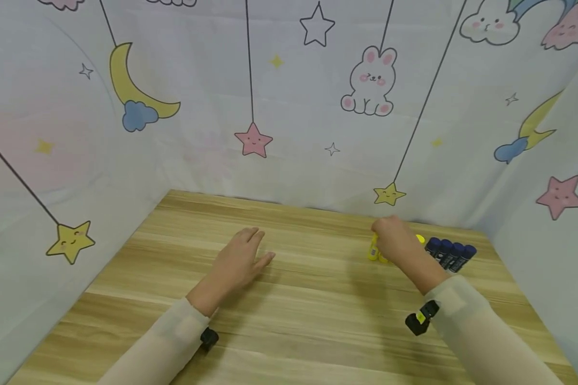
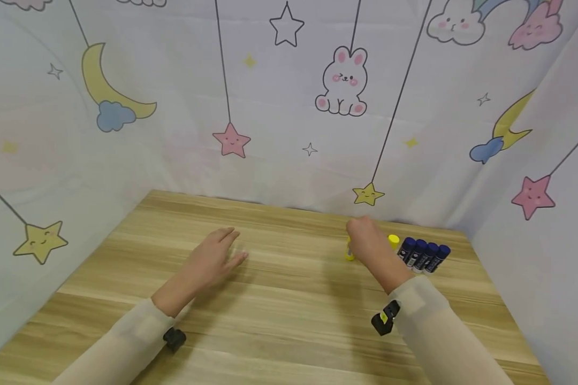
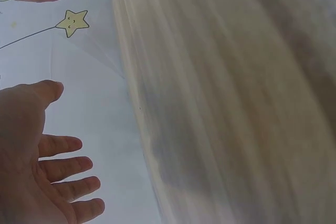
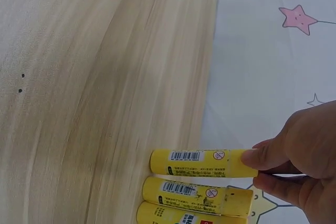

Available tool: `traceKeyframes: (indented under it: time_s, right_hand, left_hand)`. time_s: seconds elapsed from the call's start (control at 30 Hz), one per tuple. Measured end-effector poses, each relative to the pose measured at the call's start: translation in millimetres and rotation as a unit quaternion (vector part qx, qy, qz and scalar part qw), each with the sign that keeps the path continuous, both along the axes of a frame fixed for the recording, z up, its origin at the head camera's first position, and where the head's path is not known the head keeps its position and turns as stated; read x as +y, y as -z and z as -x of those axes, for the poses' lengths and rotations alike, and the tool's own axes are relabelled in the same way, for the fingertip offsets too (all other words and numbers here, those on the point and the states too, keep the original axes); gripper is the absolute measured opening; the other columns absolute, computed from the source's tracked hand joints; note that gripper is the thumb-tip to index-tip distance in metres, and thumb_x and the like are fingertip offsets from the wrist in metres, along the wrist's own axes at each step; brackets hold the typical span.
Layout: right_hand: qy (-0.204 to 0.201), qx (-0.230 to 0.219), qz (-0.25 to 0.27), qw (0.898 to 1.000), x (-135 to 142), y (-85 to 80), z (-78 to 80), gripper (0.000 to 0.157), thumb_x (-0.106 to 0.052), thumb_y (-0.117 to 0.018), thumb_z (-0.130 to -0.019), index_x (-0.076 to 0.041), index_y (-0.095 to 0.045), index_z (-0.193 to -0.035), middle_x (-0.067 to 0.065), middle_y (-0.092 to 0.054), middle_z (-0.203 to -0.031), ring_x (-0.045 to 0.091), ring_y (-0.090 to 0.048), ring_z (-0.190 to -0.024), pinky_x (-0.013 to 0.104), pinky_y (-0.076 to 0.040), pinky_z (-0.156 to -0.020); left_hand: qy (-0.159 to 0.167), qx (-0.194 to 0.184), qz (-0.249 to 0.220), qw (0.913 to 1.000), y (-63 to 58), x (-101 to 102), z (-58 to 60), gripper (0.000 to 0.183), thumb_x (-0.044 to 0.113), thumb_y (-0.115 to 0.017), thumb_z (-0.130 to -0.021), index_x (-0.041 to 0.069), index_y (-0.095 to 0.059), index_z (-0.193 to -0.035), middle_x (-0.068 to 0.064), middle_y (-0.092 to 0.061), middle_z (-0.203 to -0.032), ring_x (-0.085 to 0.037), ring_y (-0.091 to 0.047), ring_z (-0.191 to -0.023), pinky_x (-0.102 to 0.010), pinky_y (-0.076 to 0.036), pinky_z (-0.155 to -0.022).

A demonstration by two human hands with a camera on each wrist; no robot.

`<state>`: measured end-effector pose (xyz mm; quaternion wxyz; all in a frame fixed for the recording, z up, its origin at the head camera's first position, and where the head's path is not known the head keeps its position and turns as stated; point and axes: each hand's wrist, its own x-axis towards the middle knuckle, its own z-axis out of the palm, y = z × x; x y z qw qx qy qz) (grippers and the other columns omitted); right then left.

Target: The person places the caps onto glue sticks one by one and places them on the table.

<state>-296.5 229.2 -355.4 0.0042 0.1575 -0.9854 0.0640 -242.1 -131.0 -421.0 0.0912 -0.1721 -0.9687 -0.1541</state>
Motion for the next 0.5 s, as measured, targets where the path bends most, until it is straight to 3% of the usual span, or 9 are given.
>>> traceKeyframes:
  time_s: [0.27, 0.5]
  right_hand:
    - [-0.001, 0.006, -0.030, 1.000, 2.1, -0.9, 1.7, 0.023, 0.011, -0.062, -0.086, 0.007, -0.071, -0.107, 0.018, -0.070, -0.098, 0.036, -0.066, -0.098, 0.045, -0.058, -0.080]
    - [0.011, 0.011, -0.040, 0.999, 1.3, 0.2, -0.5, 0.035, 0.004, -0.064, -0.090, 0.008, -0.065, -0.125, 0.023, -0.067, -0.112, 0.043, -0.060, -0.112, 0.050, -0.055, -0.092]
  left_hand:
    - [-0.001, -0.002, 0.039, 0.9992, -0.3, 2.0, 1.9, 0.068, 0.048, -0.056, -0.103, -0.005, -0.049, -0.145, -0.026, -0.048, -0.148, -0.043, -0.043, -0.140, -0.054, -0.035, -0.117]
    - [-0.001, 0.008, 0.050, 0.9987, 0.4, 4.6, -0.9, 0.067, 0.050, -0.053, -0.104, -0.003, -0.049, -0.146, -0.025, -0.049, -0.149, -0.044, -0.043, -0.140, -0.059, -0.036, -0.115]
